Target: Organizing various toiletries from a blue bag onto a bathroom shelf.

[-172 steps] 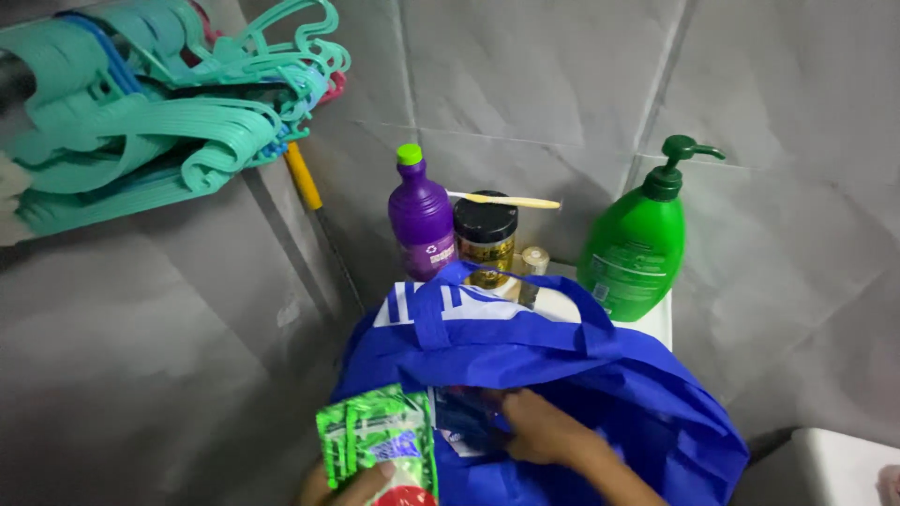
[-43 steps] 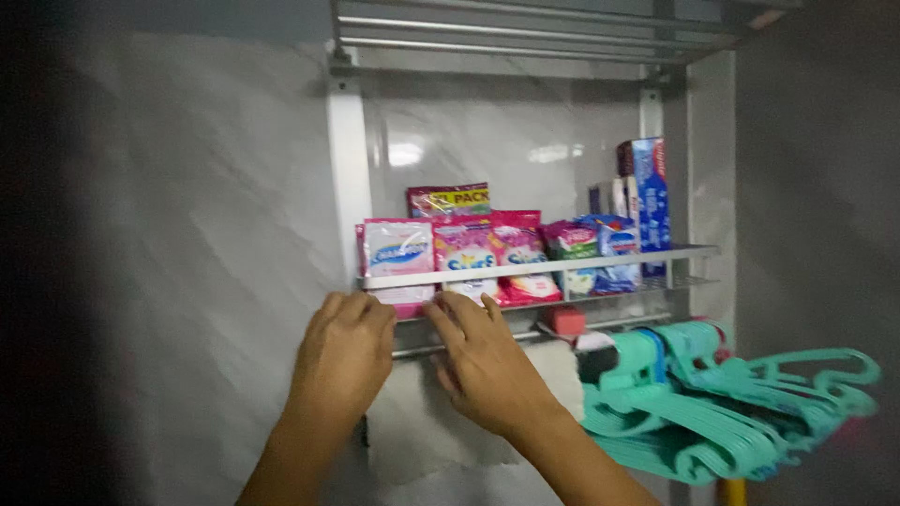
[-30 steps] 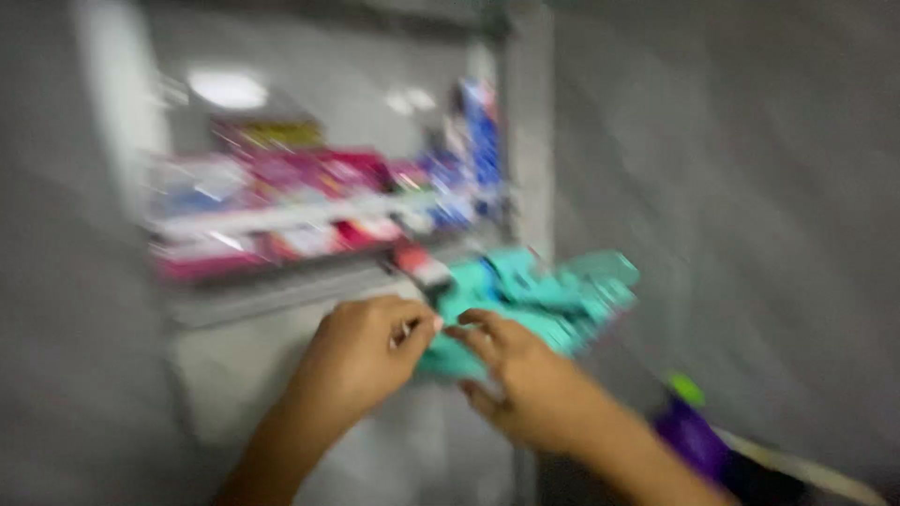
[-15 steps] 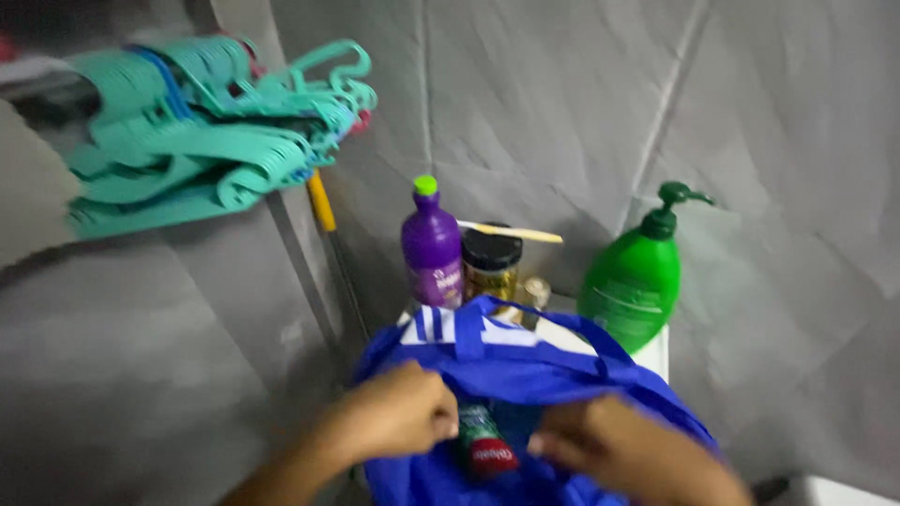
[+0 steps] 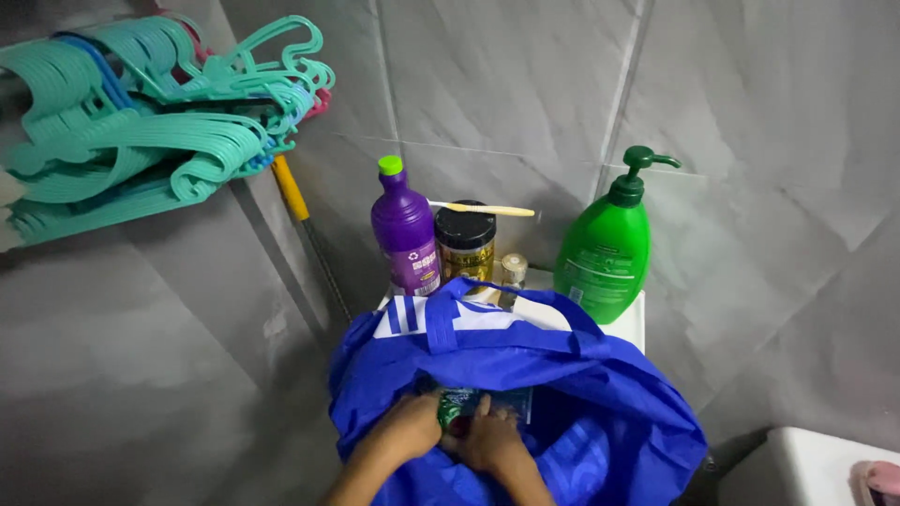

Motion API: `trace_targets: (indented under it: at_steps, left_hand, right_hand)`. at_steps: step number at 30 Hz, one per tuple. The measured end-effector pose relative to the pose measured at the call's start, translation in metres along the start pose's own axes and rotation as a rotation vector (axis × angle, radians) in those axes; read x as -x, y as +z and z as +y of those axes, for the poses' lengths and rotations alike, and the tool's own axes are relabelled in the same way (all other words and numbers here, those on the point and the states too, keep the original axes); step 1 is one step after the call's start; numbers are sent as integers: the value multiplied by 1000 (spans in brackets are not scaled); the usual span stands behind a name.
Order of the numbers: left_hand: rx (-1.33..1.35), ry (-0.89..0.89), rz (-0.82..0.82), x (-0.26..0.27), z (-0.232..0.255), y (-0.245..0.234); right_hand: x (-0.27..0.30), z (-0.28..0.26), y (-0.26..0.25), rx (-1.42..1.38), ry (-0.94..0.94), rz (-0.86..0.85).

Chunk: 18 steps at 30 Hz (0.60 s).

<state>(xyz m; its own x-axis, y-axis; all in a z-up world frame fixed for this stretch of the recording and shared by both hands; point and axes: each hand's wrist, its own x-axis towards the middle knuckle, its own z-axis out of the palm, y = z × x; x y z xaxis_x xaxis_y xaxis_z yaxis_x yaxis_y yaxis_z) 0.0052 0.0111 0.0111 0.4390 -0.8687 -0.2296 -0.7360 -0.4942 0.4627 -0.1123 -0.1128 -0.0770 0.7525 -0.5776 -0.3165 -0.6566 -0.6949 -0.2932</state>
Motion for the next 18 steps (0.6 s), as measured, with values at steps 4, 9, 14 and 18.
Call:
trace_targets:
  at_steps: [4,9,14,18]
  left_hand:
    - [62,0,53,23,-1,-18]
    - [55,37,91,39,10,-22]
    - [88,-140,22,59,28,-34]
    - [624,317,-59,81,51,-57]
  right_hand:
    - [30,-16,-52,-135,159,-155]
    - [84,-6,-91,-163,65,-96]
    - [91,69,-54,-430,-425,320]
    - [53,133,37,-202,-423,447]
